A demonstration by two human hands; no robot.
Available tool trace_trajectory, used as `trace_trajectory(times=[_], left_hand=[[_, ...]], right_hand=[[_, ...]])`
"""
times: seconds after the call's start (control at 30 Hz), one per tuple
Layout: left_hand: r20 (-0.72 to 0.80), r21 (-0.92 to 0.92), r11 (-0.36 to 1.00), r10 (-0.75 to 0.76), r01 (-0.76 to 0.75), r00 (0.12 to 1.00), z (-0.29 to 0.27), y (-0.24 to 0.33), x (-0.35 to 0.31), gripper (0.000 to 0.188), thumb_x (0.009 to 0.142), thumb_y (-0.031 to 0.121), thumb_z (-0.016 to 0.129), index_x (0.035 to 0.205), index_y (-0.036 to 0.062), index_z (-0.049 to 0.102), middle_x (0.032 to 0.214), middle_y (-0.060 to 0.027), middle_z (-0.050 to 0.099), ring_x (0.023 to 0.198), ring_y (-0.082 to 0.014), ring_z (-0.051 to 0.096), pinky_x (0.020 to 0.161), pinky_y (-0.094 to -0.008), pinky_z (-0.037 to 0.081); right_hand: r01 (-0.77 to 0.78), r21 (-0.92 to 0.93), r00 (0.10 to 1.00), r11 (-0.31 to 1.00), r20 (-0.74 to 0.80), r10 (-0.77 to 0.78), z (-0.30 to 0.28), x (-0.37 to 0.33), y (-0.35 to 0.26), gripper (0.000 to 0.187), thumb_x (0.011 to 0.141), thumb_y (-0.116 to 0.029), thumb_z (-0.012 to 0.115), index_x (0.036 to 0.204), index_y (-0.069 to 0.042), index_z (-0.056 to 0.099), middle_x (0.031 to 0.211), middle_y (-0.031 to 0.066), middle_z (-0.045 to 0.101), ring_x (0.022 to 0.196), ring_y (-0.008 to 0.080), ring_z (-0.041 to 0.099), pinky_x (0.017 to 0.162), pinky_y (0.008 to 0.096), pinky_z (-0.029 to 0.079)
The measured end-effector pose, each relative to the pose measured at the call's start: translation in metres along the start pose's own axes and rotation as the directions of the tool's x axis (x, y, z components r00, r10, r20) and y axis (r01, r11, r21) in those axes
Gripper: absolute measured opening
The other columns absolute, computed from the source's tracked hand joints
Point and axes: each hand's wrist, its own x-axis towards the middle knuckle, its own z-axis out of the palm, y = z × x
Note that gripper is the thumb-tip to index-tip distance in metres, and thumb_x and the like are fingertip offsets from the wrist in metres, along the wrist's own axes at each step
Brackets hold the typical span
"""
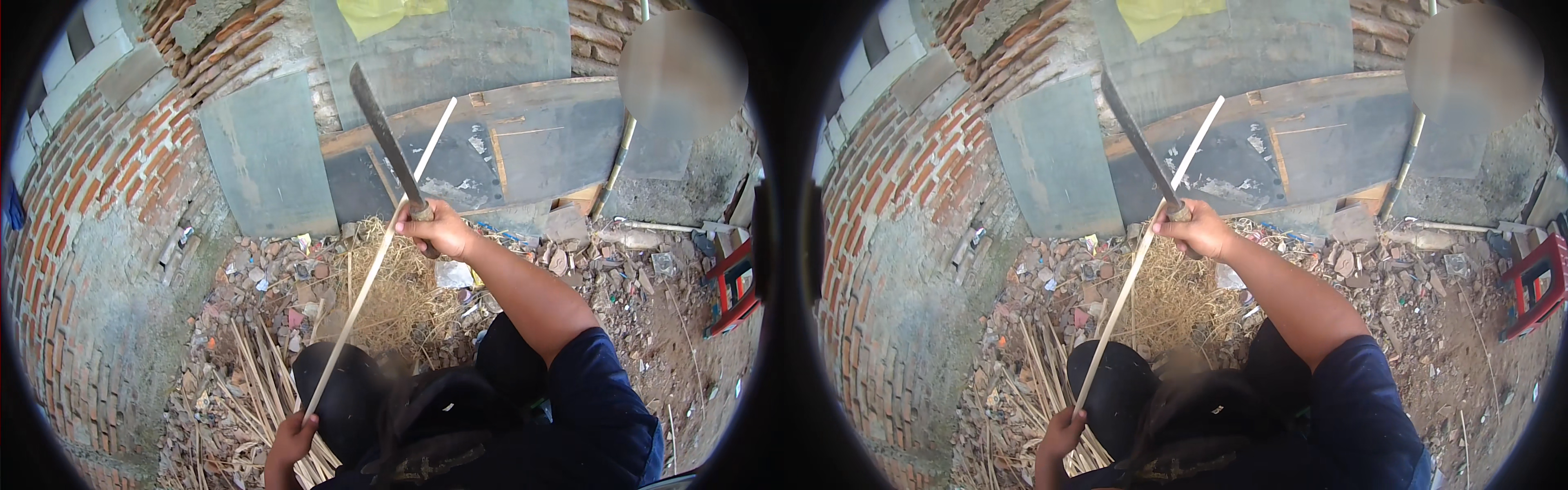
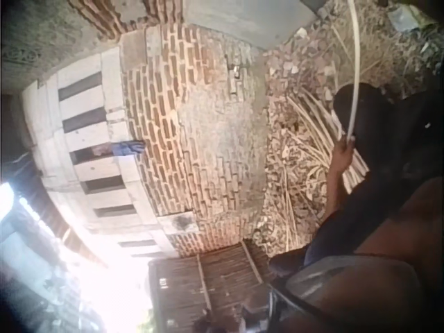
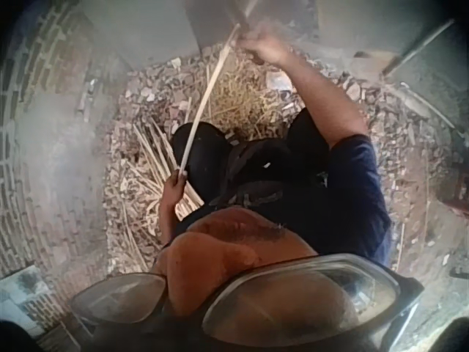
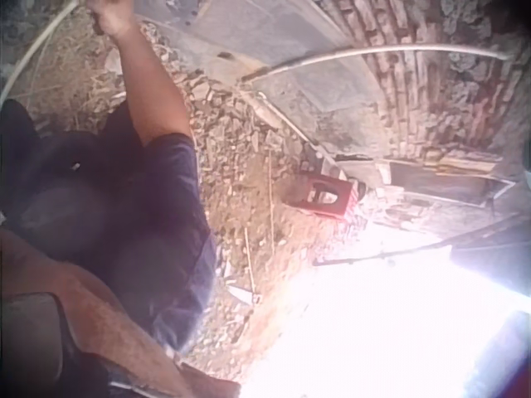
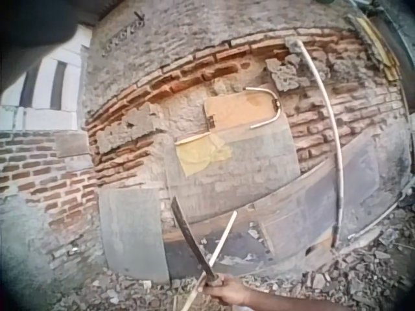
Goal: The person shaves bamboo sticks using a knife, scraping along one stick by hand, tossing it aside, and shaving a second bamboo stick.
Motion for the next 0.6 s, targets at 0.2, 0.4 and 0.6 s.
trace_trajectory(times=[0.2,0.4,0.6], left_hand=[[-0.024,-0.064,0.996,0.06,-0.062,0.998,0.017,-0.005,-0.005,0.04,0.104,0.035,0.054,0.08,0.0031,0.057,0.065,0.0028,0.047,0.066,-0.0077,0.043,0.058,-0.0296,0.038],[-0.142,0.041,0.994,0.109,-0.104,0.984,0.029,0.027,-0.014,0.044,0.105,0.035,0.051,0.076,0.0021,0.052,0.06,-0.0048,0.049,0.06,-0.0121,0.046,0.054,-0.0348,0.039],[-0.313,0.407,0.91,0.212,-0.071,0.926,0.048,0.032,-0.023,0.042,0.104,0.031,0.051,0.074,0.0014,0.048,0.058,-0.0202,0.052,0.052,-0.0374,0.055,0.052,-0.0465,0.04]], right_hand=[[-0.013,-0.581,0.986,0.814,-0.143,-0.087,-0.031,0.002,0.032,0.036,0.085,-0.037,0.076,0.101,-0.006,0.068,0.075,0.0096,0.066,0.064,0.025,0.066,0.062,0.0388,0.052],[0.009,-0.934,0.98,0.357,0.08,0.182,-0.008,-0.024,0.008,0.02,0.081,-0.027,0.068,0.097,-0.015,0.069,0.088,0.0124,0.071,0.088,0.0327,0.07,0.078,0.0468,0.057],[0.236,-0.924,0.924,0.301,0.309,0.224,0.014,-0.034,0.024,0.022,0.078,-0.024,0.069,0.098,-0.015,0.069,0.087,0.0092,0.071,0.085,0.0304,0.07,0.077,0.046,0.057]])
